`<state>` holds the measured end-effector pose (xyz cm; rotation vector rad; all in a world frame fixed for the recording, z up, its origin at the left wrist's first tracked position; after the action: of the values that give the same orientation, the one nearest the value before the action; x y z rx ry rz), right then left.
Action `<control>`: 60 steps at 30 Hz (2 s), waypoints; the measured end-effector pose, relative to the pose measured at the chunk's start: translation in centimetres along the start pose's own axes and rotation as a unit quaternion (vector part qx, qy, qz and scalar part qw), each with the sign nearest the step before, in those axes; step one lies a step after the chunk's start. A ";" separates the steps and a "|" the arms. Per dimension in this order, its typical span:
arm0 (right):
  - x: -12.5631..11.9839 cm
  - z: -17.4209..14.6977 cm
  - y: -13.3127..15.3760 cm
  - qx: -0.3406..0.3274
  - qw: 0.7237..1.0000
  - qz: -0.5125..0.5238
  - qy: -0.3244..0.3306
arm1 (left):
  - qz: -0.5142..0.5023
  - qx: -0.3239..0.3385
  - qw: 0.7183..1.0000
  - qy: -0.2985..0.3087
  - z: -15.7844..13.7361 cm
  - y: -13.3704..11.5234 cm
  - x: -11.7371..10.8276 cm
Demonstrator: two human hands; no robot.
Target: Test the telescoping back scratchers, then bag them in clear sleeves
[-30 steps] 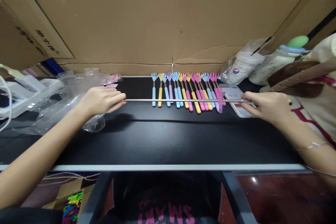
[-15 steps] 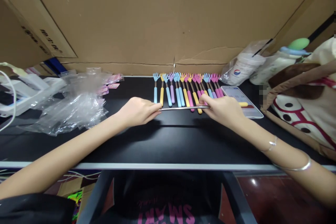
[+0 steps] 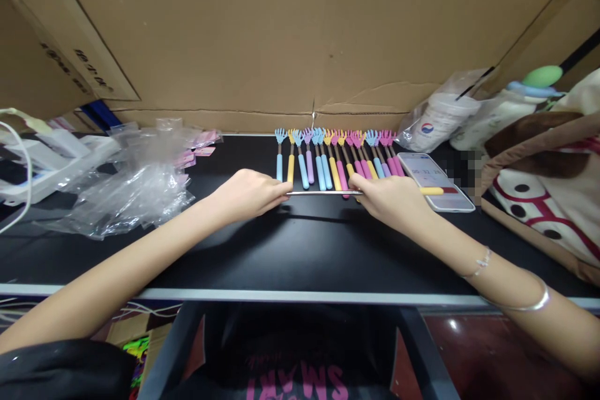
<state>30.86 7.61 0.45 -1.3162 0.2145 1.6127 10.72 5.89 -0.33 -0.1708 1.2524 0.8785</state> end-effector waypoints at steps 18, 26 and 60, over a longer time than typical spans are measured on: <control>-1.2 -0.5 -0.2 -0.087 0.992 0.014 -0.094 | 0.036 0.000 0.997 -0.067 0.1 0.0 -1.9; 2.8 -2.8 -6.1 -0.060 0.998 0.000 -0.023 | 0.028 -0.027 0.998 -0.052 -3.9 4.4 -0.9; 4.2 -6.9 -12.5 0.104 0.988 0.023 0.108 | 0.179 -0.049 0.983 -0.008 -8.7 7.7 -1.7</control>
<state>45.15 11.49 -0.37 -1.3283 0.5348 1.4405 -1.00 5.36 0.75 -0.0153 1.2453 1.2495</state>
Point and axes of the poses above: each hand's wrist, its own z-axis towards the middle knuckle, its own x-axis out of the palm, y = z × x, the point moved 6 cm from there along z, towards the middle knuckle, and after that the axes turned 7 degrees about -y, right-handed, at the moved point
